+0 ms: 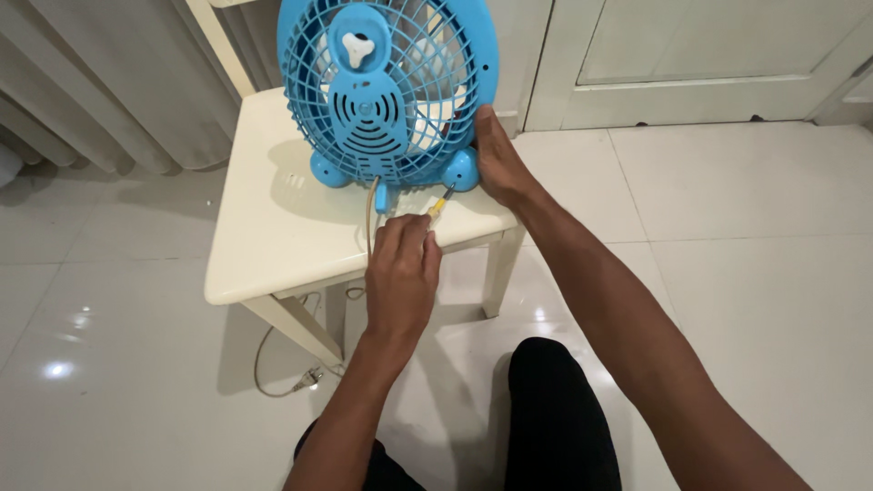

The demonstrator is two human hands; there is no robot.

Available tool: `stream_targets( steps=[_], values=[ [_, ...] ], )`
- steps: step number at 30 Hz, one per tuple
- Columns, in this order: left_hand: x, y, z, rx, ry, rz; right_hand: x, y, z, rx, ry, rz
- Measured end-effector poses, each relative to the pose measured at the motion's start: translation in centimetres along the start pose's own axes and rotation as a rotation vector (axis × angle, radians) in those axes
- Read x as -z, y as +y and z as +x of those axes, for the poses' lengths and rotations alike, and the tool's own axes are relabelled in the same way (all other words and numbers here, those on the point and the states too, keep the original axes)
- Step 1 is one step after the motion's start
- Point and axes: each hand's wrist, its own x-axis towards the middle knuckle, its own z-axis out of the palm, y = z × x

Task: The person uses a screwdriver to loosen and tighten screws on the base and front grill of a small blue table fan placed on a white stool. The person rotates the fan to access different screw locations and repeatedly adjusts the same areas.

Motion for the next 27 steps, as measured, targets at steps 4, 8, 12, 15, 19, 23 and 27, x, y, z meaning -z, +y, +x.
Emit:
stream_targets(
  steps=[4,8,12,15,19,23,27],
  values=[
    [-0.4,0.3,0.2,-0.007,0.018,-0.017,0.2,0.4,0.3,-0.035,-0.069,0.166],
    [-0.1,0.7,0.5,-0.028,-0.009,0.01,0.3,0.6,0.2,-0.02,-0.082,0.163],
    [0.1,1.3,0.7,-0.036,-0.034,0.025,0.3,0.6,-0.1,-0.018,-0.08,0.129],
    [0.1,1.6,0.7,-0.074,-0.037,0.059,0.1,0.6,-0.1,-0.017,-0.093,0.168],
    [0.1,2.0,0.9,-0.088,-0.045,0.066,0.2,0.6,-0.1,-0.033,-0.082,0.165],
    [0.2,2.1,0.8,-0.125,-0.066,0.127,0.2,0.6,-0.2,-0.041,-0.086,0.128],
    [-0.2,2.1,1.0,-0.108,-0.109,0.149,0.4,0.6,-0.2,-0.075,-0.062,0.044]
  ],
)
